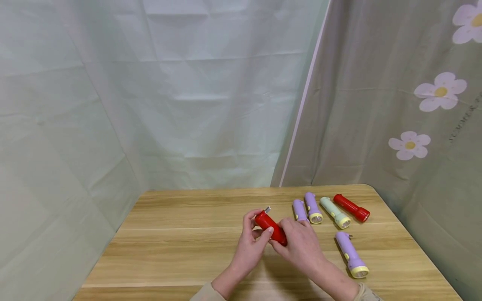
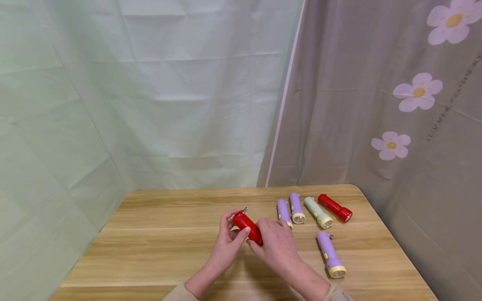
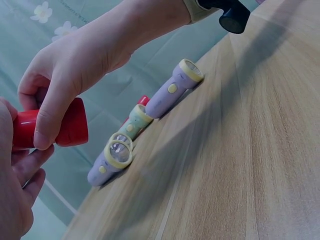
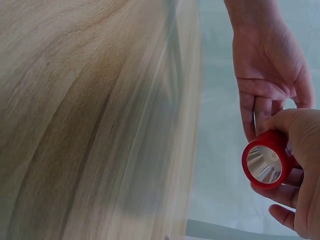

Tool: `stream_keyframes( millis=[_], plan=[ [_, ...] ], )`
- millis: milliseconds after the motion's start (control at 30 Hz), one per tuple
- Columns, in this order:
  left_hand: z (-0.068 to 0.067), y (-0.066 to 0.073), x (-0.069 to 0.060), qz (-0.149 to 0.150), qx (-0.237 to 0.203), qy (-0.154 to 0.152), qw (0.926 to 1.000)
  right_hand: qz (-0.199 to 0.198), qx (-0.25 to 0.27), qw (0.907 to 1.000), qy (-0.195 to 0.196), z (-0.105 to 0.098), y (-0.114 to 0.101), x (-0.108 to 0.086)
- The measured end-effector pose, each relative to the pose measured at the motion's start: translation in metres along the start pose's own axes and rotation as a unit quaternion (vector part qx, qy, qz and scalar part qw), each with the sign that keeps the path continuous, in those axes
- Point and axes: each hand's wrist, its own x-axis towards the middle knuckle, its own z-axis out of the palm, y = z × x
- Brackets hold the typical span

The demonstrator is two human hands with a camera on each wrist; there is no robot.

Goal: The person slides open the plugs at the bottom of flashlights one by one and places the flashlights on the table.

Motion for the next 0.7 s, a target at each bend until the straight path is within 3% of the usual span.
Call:
stream_keyframes(
  millis=[567,700],
  plan=[
    [0.007,0.003,-0.001,-0.01,0.0,0.016,0.9998,0.024,0.012,0.9996,0.004,-0.001,0.004,-0.004],
    [0.01,0.003,-0.001,-0.006,0.008,0.004,0.9999,0.023,0.01,0.9997,-0.003,-0.003,0.006,-0.007]
  ],
)
